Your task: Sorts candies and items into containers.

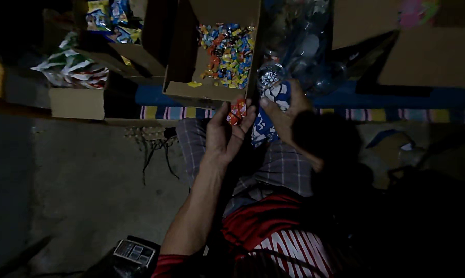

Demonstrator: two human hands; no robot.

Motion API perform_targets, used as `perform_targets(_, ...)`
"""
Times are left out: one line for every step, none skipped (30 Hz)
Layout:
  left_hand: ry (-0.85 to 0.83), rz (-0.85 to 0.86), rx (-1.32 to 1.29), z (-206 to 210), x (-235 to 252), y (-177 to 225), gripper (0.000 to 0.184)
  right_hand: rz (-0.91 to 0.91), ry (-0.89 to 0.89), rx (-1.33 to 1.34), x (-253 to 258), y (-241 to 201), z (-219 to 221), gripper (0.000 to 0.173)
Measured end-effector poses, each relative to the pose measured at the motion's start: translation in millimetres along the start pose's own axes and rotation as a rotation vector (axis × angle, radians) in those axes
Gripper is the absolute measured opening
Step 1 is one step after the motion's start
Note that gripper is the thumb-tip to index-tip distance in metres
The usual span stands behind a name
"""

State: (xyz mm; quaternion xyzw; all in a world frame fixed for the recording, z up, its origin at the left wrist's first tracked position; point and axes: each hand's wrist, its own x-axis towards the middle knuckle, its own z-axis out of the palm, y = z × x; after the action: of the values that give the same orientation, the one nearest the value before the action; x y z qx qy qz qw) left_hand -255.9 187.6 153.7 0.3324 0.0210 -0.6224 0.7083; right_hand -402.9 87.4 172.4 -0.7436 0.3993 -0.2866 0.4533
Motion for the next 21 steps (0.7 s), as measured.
perform_targets(0.003,0.022,0.014,3.7,0.1,-0.2,0.036,0.022,0.014,-0.006,0.7,-7.5,-0.5,0.04)
perform_targets(-0.013,0.043,0.04,6.8,0.7,-2.1,0.035,-0.019,0.054,-0.027,2.2,-12.1,3.8,0.037)
perform_targets(-0.052,0.062,0.077,9.6,1.5,-5.4,0.033,-0.097,0.115,-0.07,4.4,-14.3,12.4,0.032)
perform_targets(-0.084,0.078,0.101,14.0,1.5,-9.8,0.032,-0.19,0.182,-0.109,7.5,-12.8,24.2,0.027)
perform_targets(-0.111,0.092,0.099,19.0,1.5,-14.0,0.031,-0.264,0.241,-0.148,10.4,-9.9,36.4,0.023)
perform_targets(-0.135,0.103,0.076,23.2,1.8,-16.1,0.033,-0.299,0.25,-0.187,11.0,-8.6,45.5,0.021)
perform_targets(-0.152,0.113,0.047,24.8,2.5,-15.7,0.039,-0.307,0.216,-0.208,8.3,-8.7,52.2,0.022)
perform_targets(-0.134,0.129,0.044,25.0,2.2,-12.7,0.046,-0.312,0.151,-0.208,2.5,-10.0,57.1,0.023)
perform_targets(-0.096,0.144,0.063,24.4,1.5,-7.5,0.05,-0.316,0.073,-0.192,-5.6,-11.4,60.1,0.025)
perform_targets(-0.067,0.162,0.081,23.2,1.1,-1.9,0.052,-0.319,-0.001,-0.168,-13.8,-11.6,60.8,0.028)
perform_targets(-0.044,0.17,0.093,21.5,1.2,2.8,0.053,-0.321,-0.071,-0.15,-20.3,-10.3,59.7,0.031)
perform_targets(-0.035,0.169,0.087,19.4,2.5,5.7,0.054,-0.325,-0.133,-0.131,-23.1,-7.9,57.7,0.033)
perform_targets(-0.026,0.164,0.065,16.4,4.3,5.3,0.054,-0.334,-0.178,-0.12,-22.4,-4.6,55.3,0.034)
perform_targets(-0.011,0.162,0.045,13.1,6.5,1.5,0.054,-0.345,-0.199,-0.125,-18.4,-1.6,53.1,0.033)
perform_targets(0.004,0.163,0.021,10.8,8.6,-4.4,0.052,-0.355,-0.194,-0.135,-11.6,1.4,51.9,0.032)
perform_targets(0.012,0.172,0.033,10.1,8.5,-11.5,0.05,-0.358,-0.159,-0.16,-4.4,3.3,52.2,0.031)
perform_targets(0.011,0.184,0.061,10.3,7.5,-17.4,0.047,-0.355,-0.121,-0.196,2.2,3.1,53.5,0.033)
perform_targets(0.009,0.195,0.071,11.2,6.5,-20.7,0.044,-0.35,-0.09,-0.239,6.9,1.3,55.5,0.036)
perform_targets(0.005,0.206,0.066,12.2,6.3,-21.0,0.042,-0.342,-0.068,-0.269,9.2,-1.6,58.2,0.038)
perform_targets(-0.006,0.215,0.067,12.1,6.0,-18.7,0.043,-0.329,-0.042,-0.263,9.5,-4.6,62.3,0.036)
perform_targets(-0.007,0.223,0.082,12.3,5.4,-14.3,0.045,-0.303,-0.024,-0.221,7.9,-7.7,66.6,0.031)
